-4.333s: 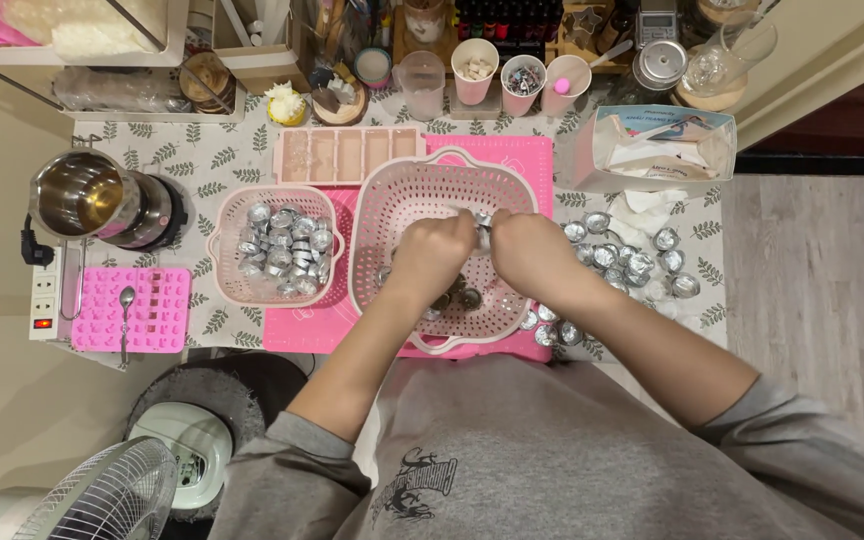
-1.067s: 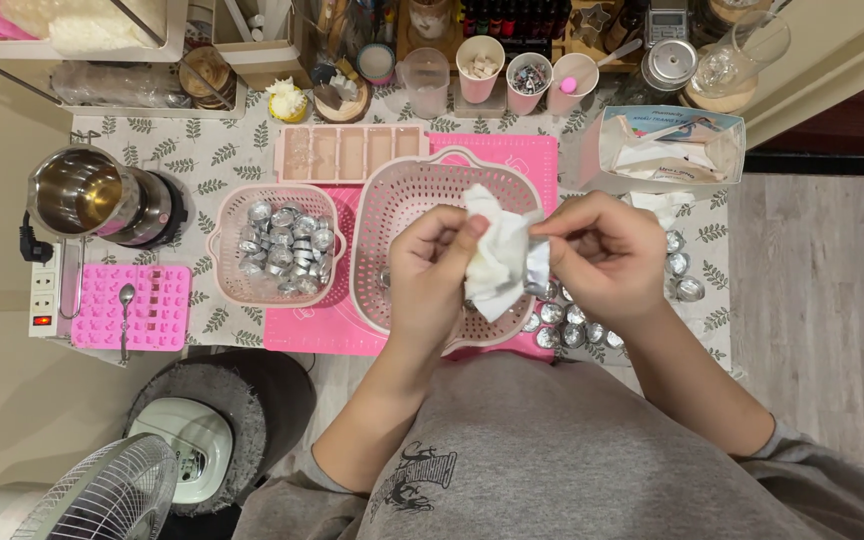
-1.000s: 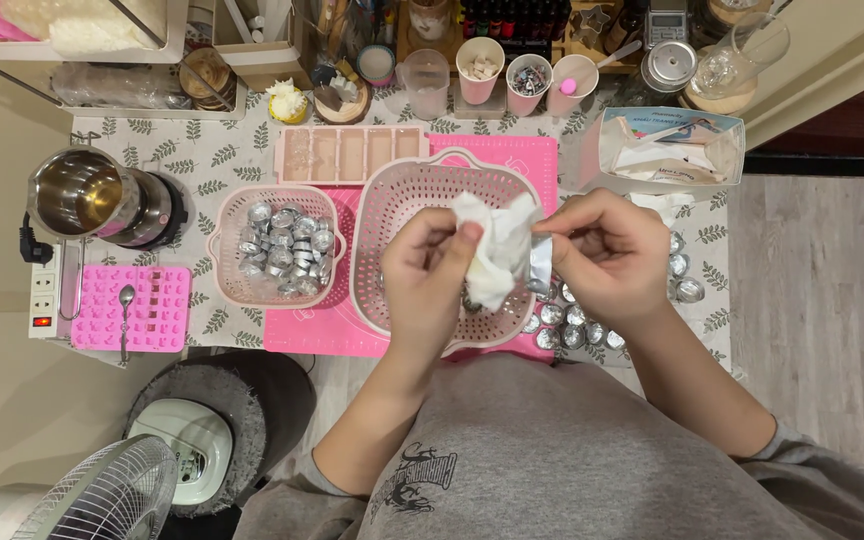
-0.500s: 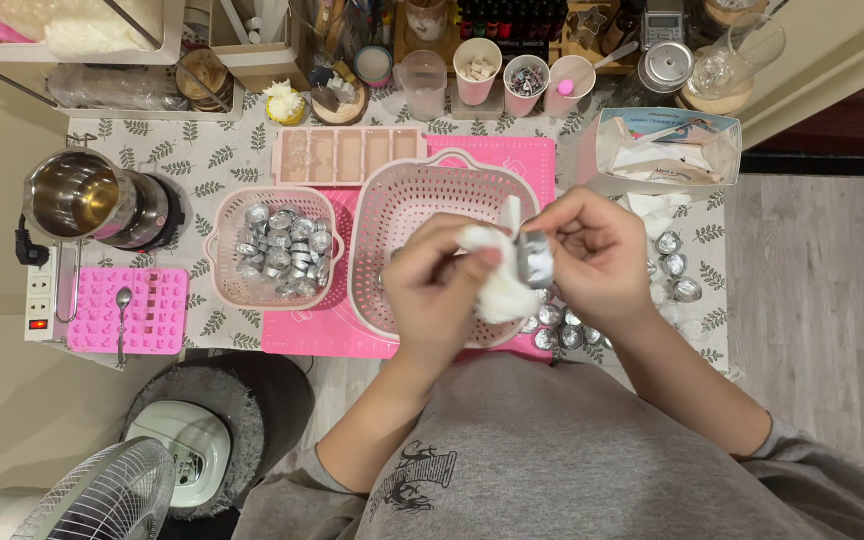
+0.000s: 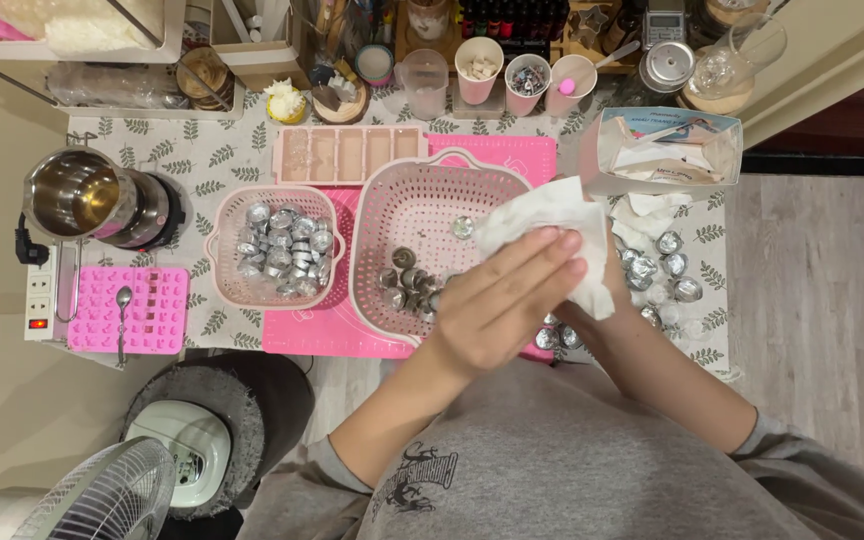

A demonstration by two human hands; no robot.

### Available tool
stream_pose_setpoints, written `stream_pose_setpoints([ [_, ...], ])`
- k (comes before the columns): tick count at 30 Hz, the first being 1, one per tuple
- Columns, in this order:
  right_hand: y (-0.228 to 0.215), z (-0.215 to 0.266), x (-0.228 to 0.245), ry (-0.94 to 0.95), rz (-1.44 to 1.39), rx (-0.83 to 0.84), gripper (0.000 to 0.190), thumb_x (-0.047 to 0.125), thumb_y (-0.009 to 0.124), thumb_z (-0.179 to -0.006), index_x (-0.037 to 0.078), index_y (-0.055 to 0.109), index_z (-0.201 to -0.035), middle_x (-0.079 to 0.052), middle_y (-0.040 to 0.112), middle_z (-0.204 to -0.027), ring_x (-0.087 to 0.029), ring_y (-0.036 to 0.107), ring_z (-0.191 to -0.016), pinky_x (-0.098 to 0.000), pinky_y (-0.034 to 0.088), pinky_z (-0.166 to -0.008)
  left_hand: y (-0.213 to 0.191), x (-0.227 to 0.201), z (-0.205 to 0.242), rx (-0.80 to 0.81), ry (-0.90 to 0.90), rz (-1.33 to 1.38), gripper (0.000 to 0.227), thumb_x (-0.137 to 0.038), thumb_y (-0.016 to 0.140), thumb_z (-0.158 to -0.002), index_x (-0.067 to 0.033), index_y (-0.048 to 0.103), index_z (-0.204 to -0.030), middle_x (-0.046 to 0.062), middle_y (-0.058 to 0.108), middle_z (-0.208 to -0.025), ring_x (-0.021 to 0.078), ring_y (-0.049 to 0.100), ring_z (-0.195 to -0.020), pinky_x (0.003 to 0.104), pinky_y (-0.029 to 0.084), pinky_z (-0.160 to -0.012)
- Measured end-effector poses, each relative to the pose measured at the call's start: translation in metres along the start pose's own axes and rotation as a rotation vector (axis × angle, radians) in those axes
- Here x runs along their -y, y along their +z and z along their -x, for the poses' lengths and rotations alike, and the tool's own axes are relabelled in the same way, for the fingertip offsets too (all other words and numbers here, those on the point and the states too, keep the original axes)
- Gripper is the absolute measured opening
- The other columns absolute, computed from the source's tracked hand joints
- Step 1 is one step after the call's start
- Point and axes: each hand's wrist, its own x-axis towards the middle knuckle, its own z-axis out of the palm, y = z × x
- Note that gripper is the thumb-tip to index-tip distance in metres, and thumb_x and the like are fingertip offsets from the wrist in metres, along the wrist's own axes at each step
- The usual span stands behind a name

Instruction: Clean silver candle holders using a white cloth.

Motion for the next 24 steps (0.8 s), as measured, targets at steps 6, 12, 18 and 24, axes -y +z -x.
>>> stream_pose_setpoints([
  [6, 0.052, 0.0, 0.002, -0.193, 0.044, -0.183, 0.047, 0.002, 0.06, -0.097, 0.007, 0.054, -0.143, -0.016, 0.069, -0.125, -0.028, 0.07, -0.11, -0.0417, 0.056, -0.097, 0.006, 0.005, 0.0, 0.058, -0.14, -0.119, 0.032, 0.002, 0.067, -0.099, 0.0004, 0.069, -0.131, 0.015, 0.067, -0.137, 0.0292, 0.063, -0.133, 0.046, 0.048, -0.12],
  [12, 0.045, 0.008, -0.007, -0.179, 0.346, -0.335, 0.046, 0.001, 0.061, -0.089, 0.014, 0.051, -0.132, -0.007, 0.067, -0.128, -0.02, 0.07, -0.115, -0.0367, 0.06, -0.097, -0.008, 0.015, -0.011, 0.143, -0.064, -0.117, 0.032, 0.0, 0.066, -0.097, -0.0031, 0.07, -0.129, 0.012, 0.068, -0.136, 0.0266, 0.065, -0.132, 0.049, 0.047, -0.119],
  [18, 0.046, 0.0, 0.0, -0.166, 0.129, -0.248, 0.027, 0.006, 0.058, -0.105, 0.005, 0.062, -0.132, -0.015, 0.068, -0.121, -0.027, 0.067, -0.108, -0.0404, 0.058, -0.093, -0.002, 0.007, 0.002, 0.11, -0.085, -0.087, 0.032, -0.002, 0.071, -0.099, -0.0013, 0.069, -0.131, 0.013, 0.067, -0.137, 0.0283, 0.064, -0.133, 0.047, 0.049, -0.12],
  [24, 0.068, 0.004, -0.008, -0.088, 0.144, -0.4, 0.029, 0.012, 0.054, -0.095, 0.01, 0.06, -0.123, -0.007, 0.072, -0.113, -0.02, 0.075, -0.1, -0.0373, 0.062, -0.087, -0.005, 0.023, -0.012, 0.129, -0.067, -0.026, 0.029, -0.003, 0.069, -0.098, -0.0038, 0.071, -0.127, 0.011, 0.069, -0.134, 0.0264, 0.068, -0.129, 0.046, 0.048, -0.121],
])
